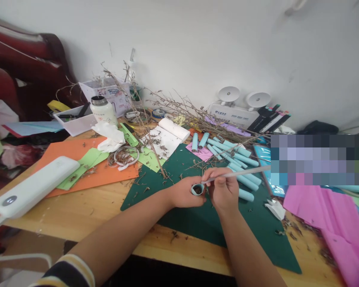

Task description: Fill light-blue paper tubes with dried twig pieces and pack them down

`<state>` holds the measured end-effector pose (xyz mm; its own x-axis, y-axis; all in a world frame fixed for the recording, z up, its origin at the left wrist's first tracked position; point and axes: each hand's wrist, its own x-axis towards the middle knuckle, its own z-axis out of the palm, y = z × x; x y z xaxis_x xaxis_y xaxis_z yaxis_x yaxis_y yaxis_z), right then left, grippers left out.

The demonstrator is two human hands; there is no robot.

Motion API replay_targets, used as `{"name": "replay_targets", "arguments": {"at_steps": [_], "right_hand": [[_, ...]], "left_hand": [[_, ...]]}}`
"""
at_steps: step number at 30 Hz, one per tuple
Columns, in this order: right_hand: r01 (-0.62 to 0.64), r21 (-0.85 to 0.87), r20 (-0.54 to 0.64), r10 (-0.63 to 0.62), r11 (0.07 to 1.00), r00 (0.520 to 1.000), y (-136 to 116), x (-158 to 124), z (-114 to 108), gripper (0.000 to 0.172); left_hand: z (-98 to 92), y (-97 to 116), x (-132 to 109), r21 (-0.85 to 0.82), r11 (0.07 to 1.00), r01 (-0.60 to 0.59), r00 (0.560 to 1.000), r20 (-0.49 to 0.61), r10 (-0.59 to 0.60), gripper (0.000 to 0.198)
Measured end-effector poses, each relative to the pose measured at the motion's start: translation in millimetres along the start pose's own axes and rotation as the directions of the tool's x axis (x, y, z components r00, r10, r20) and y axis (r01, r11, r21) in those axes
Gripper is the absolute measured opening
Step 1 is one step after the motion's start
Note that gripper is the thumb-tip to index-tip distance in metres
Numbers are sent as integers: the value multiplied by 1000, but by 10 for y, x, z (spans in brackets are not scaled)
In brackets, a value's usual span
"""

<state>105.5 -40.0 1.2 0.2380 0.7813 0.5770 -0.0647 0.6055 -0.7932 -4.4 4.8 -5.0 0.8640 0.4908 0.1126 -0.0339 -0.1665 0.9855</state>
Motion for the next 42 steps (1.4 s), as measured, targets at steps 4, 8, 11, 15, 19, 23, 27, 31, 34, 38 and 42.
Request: {"name": "replay_targets", "arguments": {"at_steps": [4,8,11,15,19,23,27,31,34,38,42], "right_hand": [[11,-5,-42,-11,1000,999,-20,-19,32,14],[18,-40,7,-18,999,1000,-41,-13,57,14],[-2,-5,10,2,1000,1000,-54,1,74,16],[-54,11,26,54,998,998,-72,3,96,17],[-96,22,28,96,995,995,-87,-1,102,19],[-116,4,40,115,993,993,-93,8,86,20],[-143,-6,59,144,990,988,-93,11,67,21],[-184,30,112,180,982,977,-93,5,55,21],[-200,44,131,193,979,972,-96,6,50,22],[-252,57,132,243,966,961,-105,22,50,25],[-313,76,145,300,947,943,-111,40,50,28]], "left_hand": [[-8,28,8,140,989,-56,997,59,48,12],[-5,39,13,217,975,-40,997,77,23,13],[1,54,16,237,971,8,998,52,-21,14],[2,83,25,259,966,2,998,56,-17,14],[-6,83,29,280,960,21,997,69,-42,16],[-17,55,22,149,989,22,996,86,-35,13],[-17,55,11,97,993,70,995,71,-77,10],[-14,66,6,137,983,120,990,58,-129,11],[-16,60,3,130,986,103,992,62,-112,12],[-17,55,1,155,983,96,992,71,-108,12],[-10,67,6,163,981,100,991,76,-114,9]]}}
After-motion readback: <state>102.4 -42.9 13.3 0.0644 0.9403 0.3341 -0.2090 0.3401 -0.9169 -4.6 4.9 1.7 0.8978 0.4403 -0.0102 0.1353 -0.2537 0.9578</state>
